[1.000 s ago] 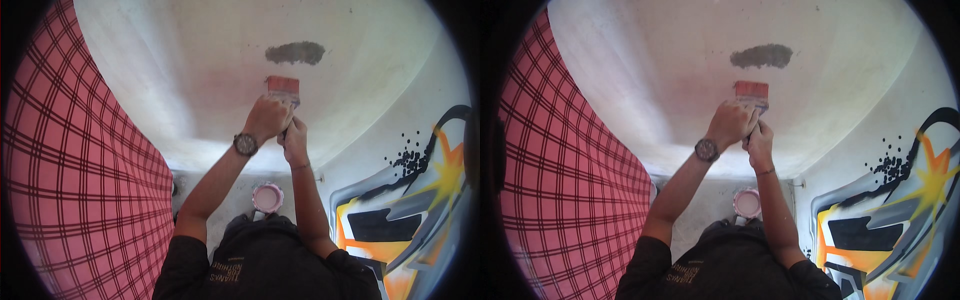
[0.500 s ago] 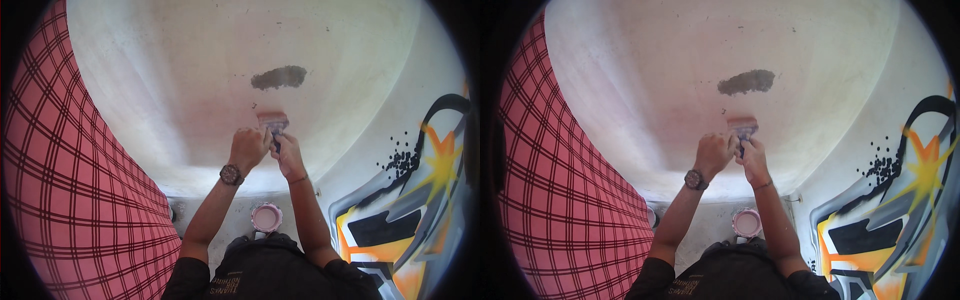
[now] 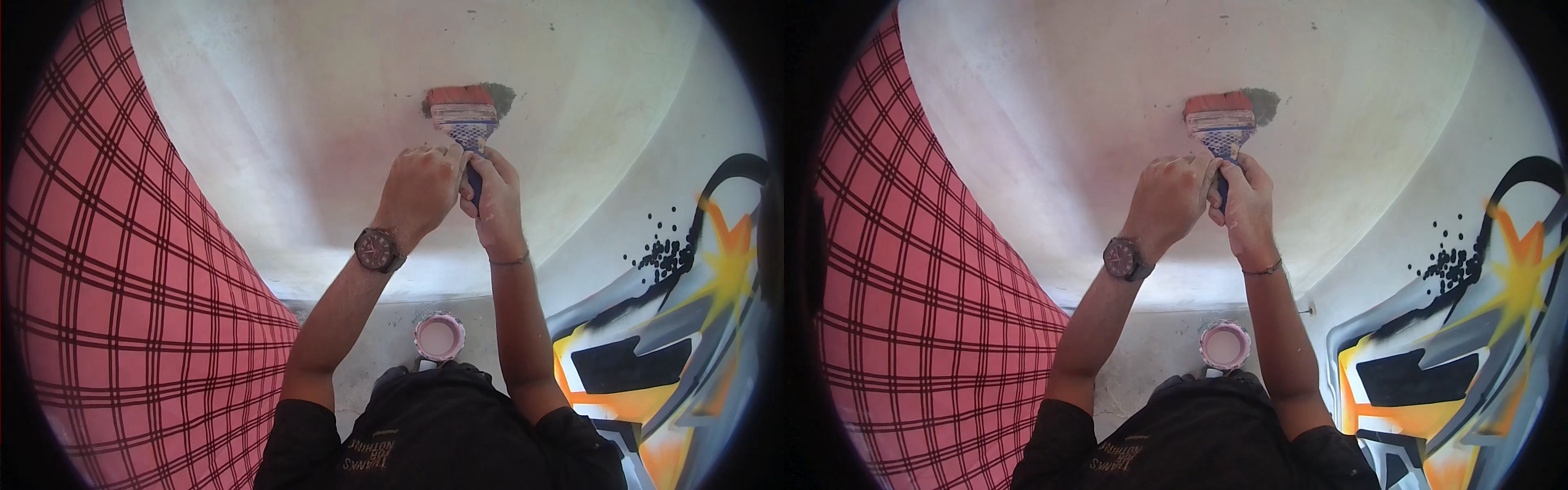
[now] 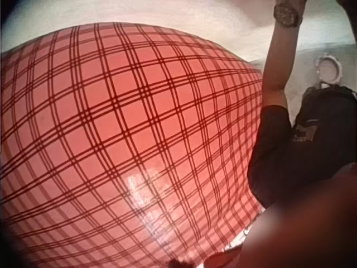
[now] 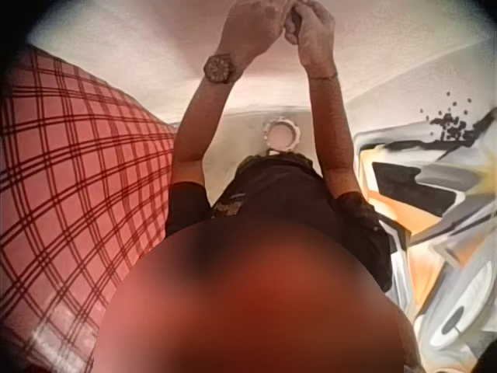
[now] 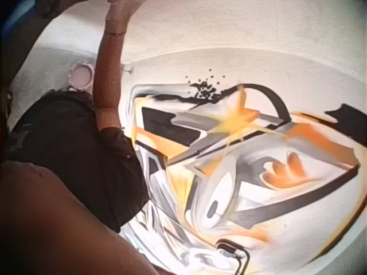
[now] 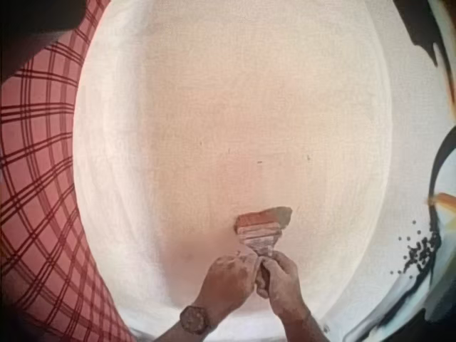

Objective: Painting or priming a section of the ceiling using a brush and paint from a bucket.

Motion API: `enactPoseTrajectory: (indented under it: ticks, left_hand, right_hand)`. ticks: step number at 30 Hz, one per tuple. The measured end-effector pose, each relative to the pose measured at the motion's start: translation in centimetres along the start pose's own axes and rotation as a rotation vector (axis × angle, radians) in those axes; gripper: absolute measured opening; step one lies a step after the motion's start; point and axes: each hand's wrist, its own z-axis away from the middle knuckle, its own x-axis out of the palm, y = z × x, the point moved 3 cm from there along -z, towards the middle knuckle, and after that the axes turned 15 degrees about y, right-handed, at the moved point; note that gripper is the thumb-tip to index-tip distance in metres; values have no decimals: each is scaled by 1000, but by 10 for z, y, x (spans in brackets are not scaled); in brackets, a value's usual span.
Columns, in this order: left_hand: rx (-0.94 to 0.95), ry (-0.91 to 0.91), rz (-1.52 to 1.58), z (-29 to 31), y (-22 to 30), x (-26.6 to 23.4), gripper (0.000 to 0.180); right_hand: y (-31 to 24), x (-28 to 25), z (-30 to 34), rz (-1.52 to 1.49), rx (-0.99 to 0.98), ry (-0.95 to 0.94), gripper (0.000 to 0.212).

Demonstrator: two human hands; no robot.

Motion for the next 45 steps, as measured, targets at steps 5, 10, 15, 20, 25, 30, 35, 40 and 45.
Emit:
enactPoseTrajectory:
  ticks: [5,10,15,20,25,30,35,40,45]
  left_hand:
    - [11,20,-54,-3,4,0,15]
    - [150,-29,-132,-5,8,19,23]
    - [177,-23,-115,6,6,29,25]
    - [187,-105,-104,20,11,41,25]
    - [23,-168,-180,44,8,51,38]
    - [-175,-190,-51,43,3,51,41]
    - [-114,-65,-87,25,-12,35,35]
    - [-235,30,-28,5,4,1,33]
    - [-208,114,-53,14,6,7,33]
  right_hand:
    - [-3,-5,-2,23,-76,7,14]
    - [33,-38,-14,64,-39,62,16]
    - [81,-58,-7,68,-3,101,14]
    - [104,-75,8,43,157,180,17]
    - [77,-71,17,10,209,147,14]
    - [53,-52,14,73,119,113,18]
    - [31,-15,3,81,60,39,20]
    - [18,0,-1,157,-64,-25,21]
    - [30,8,-17,15,-418,10,23]
